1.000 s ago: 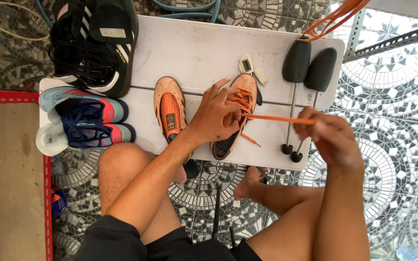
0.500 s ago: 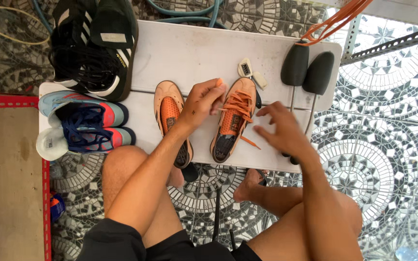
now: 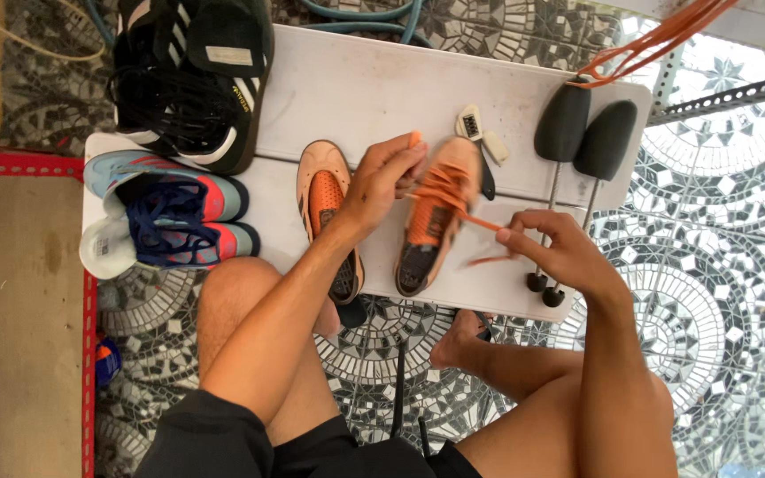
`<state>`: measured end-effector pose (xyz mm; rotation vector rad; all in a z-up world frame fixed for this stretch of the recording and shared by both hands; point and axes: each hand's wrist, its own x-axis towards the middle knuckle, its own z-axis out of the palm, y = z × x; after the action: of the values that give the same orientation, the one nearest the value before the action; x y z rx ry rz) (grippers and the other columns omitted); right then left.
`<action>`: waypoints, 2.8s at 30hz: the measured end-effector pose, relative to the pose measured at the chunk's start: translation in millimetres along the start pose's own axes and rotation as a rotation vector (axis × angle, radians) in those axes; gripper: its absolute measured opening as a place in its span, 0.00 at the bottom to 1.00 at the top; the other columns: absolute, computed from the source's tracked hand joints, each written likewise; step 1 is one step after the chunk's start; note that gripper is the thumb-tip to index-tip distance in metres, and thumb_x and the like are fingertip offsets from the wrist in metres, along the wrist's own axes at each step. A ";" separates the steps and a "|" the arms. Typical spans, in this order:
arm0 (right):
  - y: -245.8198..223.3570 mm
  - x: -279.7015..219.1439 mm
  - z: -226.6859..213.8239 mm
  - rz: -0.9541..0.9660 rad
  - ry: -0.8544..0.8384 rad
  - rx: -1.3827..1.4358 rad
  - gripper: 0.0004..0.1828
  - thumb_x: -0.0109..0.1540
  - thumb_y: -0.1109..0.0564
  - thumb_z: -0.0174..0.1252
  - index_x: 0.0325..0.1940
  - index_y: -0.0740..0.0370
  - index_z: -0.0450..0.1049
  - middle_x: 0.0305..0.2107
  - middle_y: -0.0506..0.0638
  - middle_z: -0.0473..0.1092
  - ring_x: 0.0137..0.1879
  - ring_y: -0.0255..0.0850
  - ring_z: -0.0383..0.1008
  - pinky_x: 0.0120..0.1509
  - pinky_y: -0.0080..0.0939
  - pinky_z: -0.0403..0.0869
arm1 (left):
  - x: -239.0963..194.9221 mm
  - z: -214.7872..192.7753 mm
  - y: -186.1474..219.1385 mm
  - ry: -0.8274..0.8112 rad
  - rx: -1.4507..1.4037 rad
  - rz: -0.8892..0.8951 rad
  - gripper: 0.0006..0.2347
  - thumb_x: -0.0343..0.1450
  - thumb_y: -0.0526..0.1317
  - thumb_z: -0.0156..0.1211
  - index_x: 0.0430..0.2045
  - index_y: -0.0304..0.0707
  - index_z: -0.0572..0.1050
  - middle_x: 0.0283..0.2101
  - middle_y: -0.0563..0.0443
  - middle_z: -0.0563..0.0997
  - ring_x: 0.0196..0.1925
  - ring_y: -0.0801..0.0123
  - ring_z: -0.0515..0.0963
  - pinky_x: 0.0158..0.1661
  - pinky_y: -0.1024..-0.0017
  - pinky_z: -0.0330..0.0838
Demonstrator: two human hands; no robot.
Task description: The person laces an orange sneaker by threading the laces through the eyelets and tying them. They then insert a shoe tree into the shoe to maintain its shape.
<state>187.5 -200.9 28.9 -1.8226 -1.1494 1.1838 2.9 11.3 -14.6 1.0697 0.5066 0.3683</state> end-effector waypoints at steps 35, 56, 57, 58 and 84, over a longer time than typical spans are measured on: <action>-49.0 -29.3 -1.4 -0.593 0.567 0.585 0.08 0.70 0.65 0.52 0.51 0.73 0.72 0.46 0.65 0.72 0.54 0.54 0.79 0.64 0.47 0.75 | -67.7 75.7 68.4 0.100 0.038 0.555 0.09 0.79 0.41 0.57 0.44 0.36 0.81 0.36 0.49 0.83 0.41 0.76 0.82 0.48 0.74 0.80; -44.0 -17.6 4.3 -0.067 0.516 -0.230 0.12 0.64 0.58 0.64 0.52 0.55 0.81 0.54 0.58 0.70 0.52 0.59 0.77 0.59 0.59 0.70 | -42.0 72.9 44.7 0.001 0.344 0.457 0.08 0.76 0.46 0.66 0.43 0.46 0.84 0.44 0.53 0.80 0.54 0.72 0.74 0.65 0.60 0.63; -50.9 -12.9 5.0 -0.150 0.495 -0.120 0.14 0.63 0.58 0.66 0.54 0.55 0.81 0.51 0.57 0.72 0.49 0.59 0.78 0.58 0.56 0.73 | -38.5 72.4 41.7 0.000 0.375 0.462 0.07 0.75 0.47 0.68 0.41 0.49 0.85 0.46 0.56 0.80 0.56 0.71 0.73 0.65 0.60 0.61; -56.2 -8.7 8.7 -0.151 0.493 -0.118 0.14 0.63 0.58 0.66 0.54 0.55 0.81 0.51 0.57 0.72 0.49 0.59 0.78 0.58 0.56 0.73 | -36.0 72.6 38.7 0.003 0.377 0.461 0.07 0.75 0.47 0.68 0.41 0.49 0.85 0.46 0.56 0.80 0.56 0.71 0.73 0.65 0.60 0.61; -19.3 -3.1 -6.1 -0.322 0.167 0.728 0.19 0.66 0.52 0.53 0.25 0.66 0.70 0.20 0.56 0.64 0.29 0.42 0.68 0.34 0.37 0.65 | -24.9 55.6 -16.3 -0.180 1.276 0.247 0.06 0.67 0.36 0.55 0.28 0.47 0.81 0.25 0.47 0.80 0.32 0.48 0.83 0.41 0.55 0.79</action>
<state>186.5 -196.7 49.0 -1.1100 -0.7380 1.0477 14.1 -49.6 -2.5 2.3900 0.4277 0.1237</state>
